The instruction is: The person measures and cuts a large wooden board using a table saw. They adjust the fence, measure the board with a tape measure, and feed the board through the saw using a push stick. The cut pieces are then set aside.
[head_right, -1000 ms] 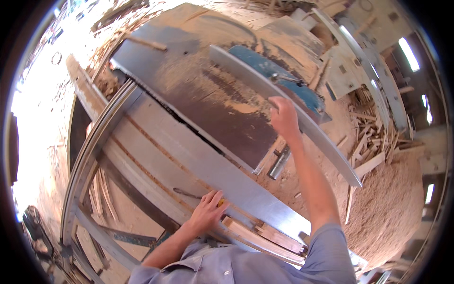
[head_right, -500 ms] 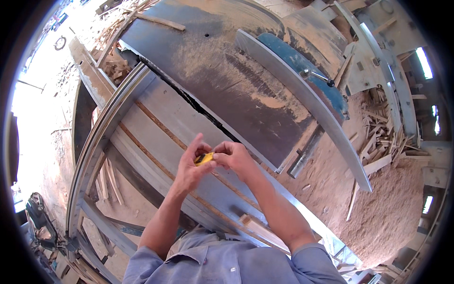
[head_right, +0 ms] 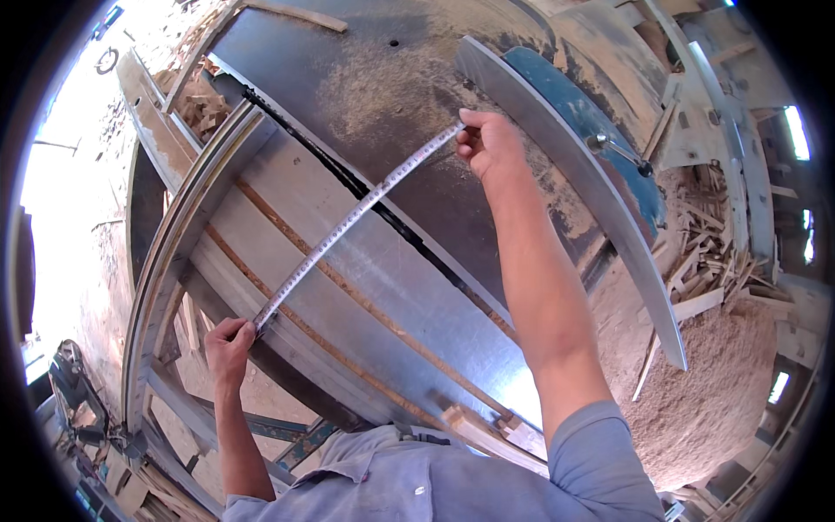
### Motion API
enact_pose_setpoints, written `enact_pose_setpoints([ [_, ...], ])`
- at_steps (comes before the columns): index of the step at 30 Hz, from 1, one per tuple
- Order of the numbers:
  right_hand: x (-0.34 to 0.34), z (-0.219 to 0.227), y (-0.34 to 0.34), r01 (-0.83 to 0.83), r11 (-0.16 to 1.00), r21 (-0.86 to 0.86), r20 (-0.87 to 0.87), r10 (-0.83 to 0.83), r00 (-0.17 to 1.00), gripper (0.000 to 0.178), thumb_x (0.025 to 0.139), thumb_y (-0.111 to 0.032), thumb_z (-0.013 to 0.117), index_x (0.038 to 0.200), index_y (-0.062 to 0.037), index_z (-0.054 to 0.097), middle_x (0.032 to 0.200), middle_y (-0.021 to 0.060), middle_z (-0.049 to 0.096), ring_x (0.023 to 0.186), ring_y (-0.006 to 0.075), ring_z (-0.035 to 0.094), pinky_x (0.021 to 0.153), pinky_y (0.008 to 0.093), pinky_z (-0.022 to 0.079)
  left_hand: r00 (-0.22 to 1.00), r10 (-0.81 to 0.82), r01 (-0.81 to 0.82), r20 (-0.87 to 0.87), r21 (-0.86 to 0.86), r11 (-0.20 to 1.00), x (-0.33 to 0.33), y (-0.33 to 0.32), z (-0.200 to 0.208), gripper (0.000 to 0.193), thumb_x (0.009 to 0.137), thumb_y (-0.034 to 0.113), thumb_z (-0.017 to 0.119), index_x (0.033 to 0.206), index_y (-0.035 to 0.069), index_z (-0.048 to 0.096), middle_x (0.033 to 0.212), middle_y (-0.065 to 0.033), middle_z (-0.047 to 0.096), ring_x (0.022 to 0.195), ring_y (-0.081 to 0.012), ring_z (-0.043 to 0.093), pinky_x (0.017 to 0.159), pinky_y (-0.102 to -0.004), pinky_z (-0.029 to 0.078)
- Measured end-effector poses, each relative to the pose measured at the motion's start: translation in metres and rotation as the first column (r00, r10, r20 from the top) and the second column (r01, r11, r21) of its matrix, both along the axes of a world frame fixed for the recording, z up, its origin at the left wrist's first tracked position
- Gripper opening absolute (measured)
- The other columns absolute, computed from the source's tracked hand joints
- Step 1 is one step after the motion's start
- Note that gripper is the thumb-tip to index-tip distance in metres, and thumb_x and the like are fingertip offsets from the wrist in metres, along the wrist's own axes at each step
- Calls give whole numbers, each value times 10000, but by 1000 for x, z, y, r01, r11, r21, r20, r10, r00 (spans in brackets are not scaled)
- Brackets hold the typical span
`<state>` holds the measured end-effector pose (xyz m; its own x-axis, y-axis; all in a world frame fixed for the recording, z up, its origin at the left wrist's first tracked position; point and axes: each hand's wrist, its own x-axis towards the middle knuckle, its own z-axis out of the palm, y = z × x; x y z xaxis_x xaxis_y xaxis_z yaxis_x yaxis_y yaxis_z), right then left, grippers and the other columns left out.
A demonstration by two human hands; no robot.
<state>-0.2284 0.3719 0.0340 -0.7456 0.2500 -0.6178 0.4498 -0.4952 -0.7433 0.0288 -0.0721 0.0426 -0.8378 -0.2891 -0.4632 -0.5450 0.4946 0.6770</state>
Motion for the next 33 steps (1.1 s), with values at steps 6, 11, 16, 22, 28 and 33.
enact_pose_setpoints([
  [6, -9, -24, -39, -333, 904, 268, 59, 330, 942, 203, 925, -166, 637, 889, 33, 637, 721, 100, 647, 472, 159, 591, 357, 270, 348, 993, 111, -115, -42, -102, 988, -16, 30, -10, 178, 865, 143, 735, 927, -25, 739, 746, -61, 678, 695, -122, 609, 663, -275, 472],
  [11, -23, -26, -41, -446, 807, 388, 184, 406, 895, 260, 923, -220, 638, 901, 39, 638, 718, 103, 656, 486, 158, 598, 375, 287, 369, 991, 121, -130, -58, -174, 976, -39, 53, -13, 189, 855, 153, 739, 925, -22, 741, 773, -96, 706, 699, -171, 648, 679, -306, 496],
  [16, -49, -28, -24, -460, 739, 493, 251, 386, 888, 240, 909, -231, 641, 903, 9, 657, 738, 92, 686, 525, 159, 634, 410, 308, 413, 985, 81, -112, -151, -206, 972, -62, 79, -16, 175, 841, 151, 737, 914, -8, 742, 784, -116, 703, 708, -209, 664, 691, -323, 497],
  [22, -58, -30, -17, -417, 761, 497, 247, 337, 908, 221, 891, -218, 661, 895, 3, 677, 740, 98, 696, 522, 160, 639, 427, 307, 438, 980, 37, -90, -197, -266, 960, -81, 95, -14, 143, 833, 131, 732, 878, -5, 729, 770, -103, 665, 702, -232, 646, 686, -326, 478],
  [28, -48, -28, -24, -324, 810, 488, 146, 290, 946, 240, 909, -235, 697, 883, 2, 666, 700, 75, 667, 508, 142, 619, 416, 282, 445, 977, 34, -82, -211, -224, 971, -81, 96, -14, 118, 838, 89, 718, 866, -26, 714, 748, -102, 644, 678, -222, 626, 671, -314, 468],
  [33, -47, -34, -20, -283, 835, 472, 95, 271, 958, 238, 892, -179, 684, 921, 57, 692, 720, 122, 694, 525, 173, 657, 420, 291, 493, 973, 12, -68, -232, -234, 970, -80, 96, -15, 111, 836, 73, 722, 868, -33, 715, 747, -99, 646, 675, -201, 625, 666, -297, 466],
])
